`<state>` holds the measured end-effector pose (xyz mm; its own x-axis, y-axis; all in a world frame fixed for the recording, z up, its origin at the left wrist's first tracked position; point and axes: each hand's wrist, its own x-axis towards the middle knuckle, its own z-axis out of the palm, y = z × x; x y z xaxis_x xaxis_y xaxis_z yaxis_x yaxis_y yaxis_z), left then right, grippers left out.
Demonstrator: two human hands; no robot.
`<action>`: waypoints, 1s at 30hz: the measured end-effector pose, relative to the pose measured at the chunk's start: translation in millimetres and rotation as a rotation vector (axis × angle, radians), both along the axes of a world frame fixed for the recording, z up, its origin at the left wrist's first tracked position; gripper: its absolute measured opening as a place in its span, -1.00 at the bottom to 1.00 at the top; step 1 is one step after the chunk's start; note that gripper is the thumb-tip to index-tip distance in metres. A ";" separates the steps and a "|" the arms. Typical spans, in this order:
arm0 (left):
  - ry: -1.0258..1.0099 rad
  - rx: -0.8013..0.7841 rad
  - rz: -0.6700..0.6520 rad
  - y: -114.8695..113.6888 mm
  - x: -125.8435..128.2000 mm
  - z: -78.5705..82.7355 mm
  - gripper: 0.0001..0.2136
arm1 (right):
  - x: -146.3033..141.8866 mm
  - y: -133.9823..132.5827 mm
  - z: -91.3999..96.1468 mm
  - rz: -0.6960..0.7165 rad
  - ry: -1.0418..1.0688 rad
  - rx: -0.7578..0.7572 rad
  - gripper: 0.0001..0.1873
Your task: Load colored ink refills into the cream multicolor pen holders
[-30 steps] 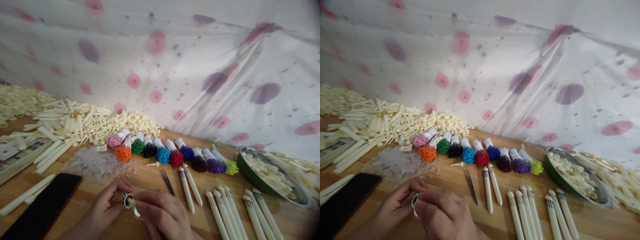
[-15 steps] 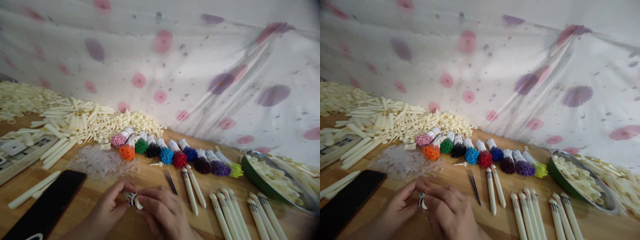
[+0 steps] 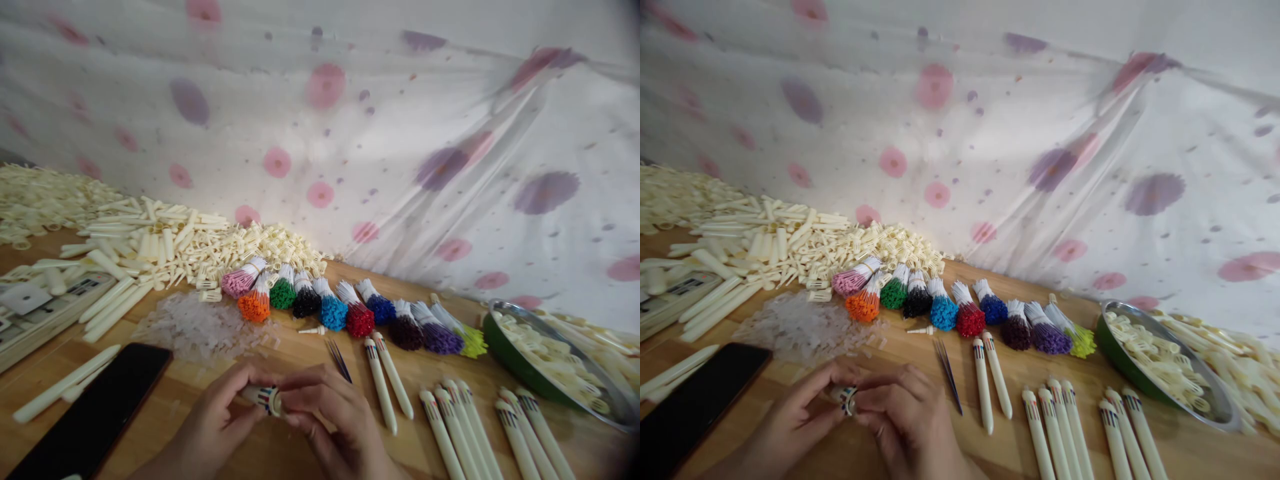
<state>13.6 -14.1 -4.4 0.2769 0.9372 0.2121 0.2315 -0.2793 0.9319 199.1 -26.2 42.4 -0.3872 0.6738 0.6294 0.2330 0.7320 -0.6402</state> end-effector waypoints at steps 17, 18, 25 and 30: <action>0.220 0.320 -0.110 -3.5 2.9 14.9 -0.69 | 5.7 8.3 -13.1 -0.302 -0.383 0.141 -0.75; 0.236 0.339 -0.105 -3.6 3.2 14.2 -0.70 | 5.5 8.7 -13.5 -0.314 -0.429 0.169 -0.71; 0.365 0.558 0.005 -6.0 4.1 3.8 -0.72 | 2.4 5.9 -17.4 -0.352 -0.487 0.078 -0.65; 0.485 0.689 0.068 -7.5 7.9 -1.0 -0.70 | -2.5 5.4 -30.4 -0.410 -0.355 -0.208 -0.68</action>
